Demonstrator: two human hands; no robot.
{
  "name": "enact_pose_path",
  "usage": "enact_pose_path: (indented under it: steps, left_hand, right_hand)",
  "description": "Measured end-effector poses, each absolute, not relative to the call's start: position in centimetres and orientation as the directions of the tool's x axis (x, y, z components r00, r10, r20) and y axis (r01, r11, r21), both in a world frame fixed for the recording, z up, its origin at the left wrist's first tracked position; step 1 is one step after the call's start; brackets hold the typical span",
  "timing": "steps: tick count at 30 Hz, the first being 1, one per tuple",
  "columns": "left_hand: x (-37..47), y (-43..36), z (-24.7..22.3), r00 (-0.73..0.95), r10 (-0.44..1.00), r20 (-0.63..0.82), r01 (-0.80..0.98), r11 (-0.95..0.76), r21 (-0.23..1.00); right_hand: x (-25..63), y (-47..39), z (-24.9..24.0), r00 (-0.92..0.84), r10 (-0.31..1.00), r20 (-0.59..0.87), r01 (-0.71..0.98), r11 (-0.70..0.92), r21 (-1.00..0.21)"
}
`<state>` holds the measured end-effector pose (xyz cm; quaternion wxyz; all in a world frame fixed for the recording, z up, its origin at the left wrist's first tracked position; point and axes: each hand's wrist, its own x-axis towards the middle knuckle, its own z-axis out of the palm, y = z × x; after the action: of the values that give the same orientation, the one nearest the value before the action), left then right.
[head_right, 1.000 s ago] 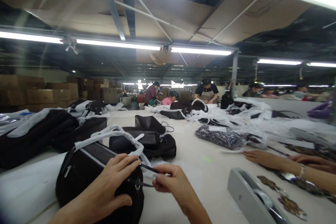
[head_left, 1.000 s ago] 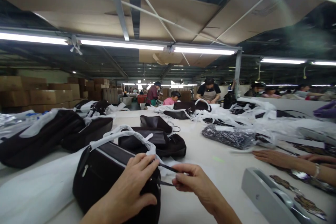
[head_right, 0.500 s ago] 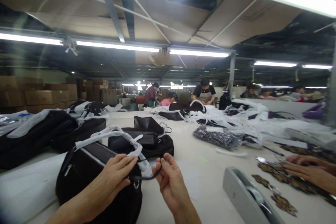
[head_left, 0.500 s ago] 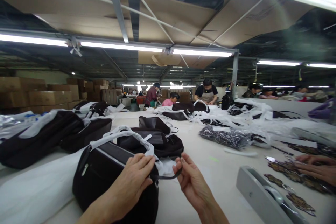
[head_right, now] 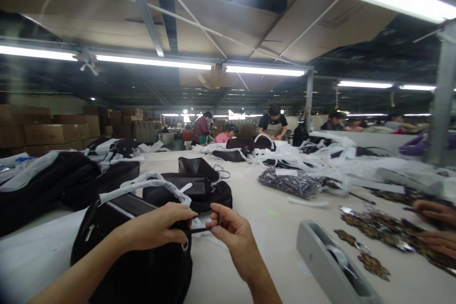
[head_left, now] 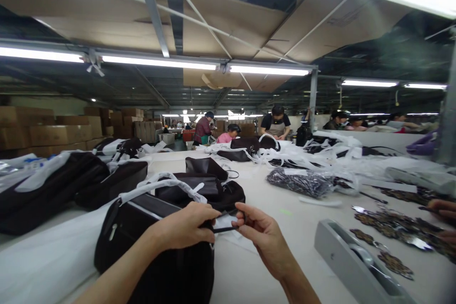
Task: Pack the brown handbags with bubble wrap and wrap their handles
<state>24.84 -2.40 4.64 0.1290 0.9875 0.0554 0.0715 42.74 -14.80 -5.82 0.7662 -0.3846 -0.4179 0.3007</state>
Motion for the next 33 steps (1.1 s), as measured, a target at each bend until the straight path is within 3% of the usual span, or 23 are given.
enact_pose_path:
  steps: [3, 6, 8, 11, 15, 18, 20, 23, 26, 28, 30, 33]
  left_hand:
    - [24.8, -1.9, 3.7, 0.979, 0.101, 0.180, 0.044, -0.954, 0.296]
    - [24.7, -1.6, 2.4, 0.966, 0.050, 0.253, -0.009, -0.974, 0.226]
    - [24.8, -1.4, 1.7, 0.961, 0.031, 0.273, -0.016, -0.986, 0.166]
    - [25.2, -1.2, 1.1, 0.960, 0.031, 0.279, 0.004, -0.995, 0.096]
    - [25.3, -1.1, 1.2, 0.959, 0.008, 0.282, -0.008, -0.998, 0.057]
    - [25.3, -1.0, 1.0, 0.951, -0.013, 0.310, -0.027, -0.999, 0.041]
    - [25.4, -0.9, 0.7, 0.939, -0.030, 0.342, -0.038, -0.999, 0.018]
    - [25.5, -1.0, 0.1, 0.917, -0.025, 0.399, -0.027, -1.000, 0.000]
    - [25.6, -1.1, -0.2, 0.907, 0.016, 0.421, 0.009, -1.000, 0.018]
    - [25.5, -1.1, -0.1, 0.905, 0.036, 0.425, 0.023, -0.999, 0.037]
    - [25.5, -1.2, 0.0, 0.902, 0.043, 0.429, 0.027, -0.999, 0.044]
    - [25.5, -1.2, 0.1, 0.902, 0.034, 0.431, 0.031, -0.999, 0.013]
  right_hand:
    - [43.1, -14.7, -6.1, 0.454, 0.701, 0.550, 0.209, 0.516, -0.831]
    - [42.8, -14.8, -6.0, 0.332, 0.611, 0.719, 0.529, 0.510, -0.678]
    - [42.7, -15.0, -5.9, 0.261, 0.587, 0.766, 0.634, 0.494, -0.595]
    - [42.7, -15.2, -5.8, 0.266, 0.641, 0.720, 0.591, 0.482, -0.647]
    - [42.5, -15.5, -5.4, 0.468, 0.759, 0.453, 0.086, 0.472, -0.878]
    - [42.1, -15.6, -5.1, 0.533, 0.792, 0.298, -0.259, 0.488, -0.834]
    - [42.0, -15.6, -5.0, 0.546, 0.795, 0.264, -0.335, 0.496, -0.801]
    - [42.0, -15.5, -5.2, 0.519, 0.797, 0.309, -0.222, 0.475, -0.852]
    - [42.3, -15.3, -5.4, 0.458, 0.754, 0.471, 0.128, 0.468, -0.874]
    - [42.4, -15.3, -5.5, 0.396, 0.699, 0.595, 0.388, 0.460, -0.798]
    - [42.4, -15.3, -5.5, 0.337, 0.650, 0.681, 0.546, 0.454, -0.704]
    - [42.2, -15.4, -5.6, 0.363, 0.679, 0.638, 0.437, 0.481, -0.760]
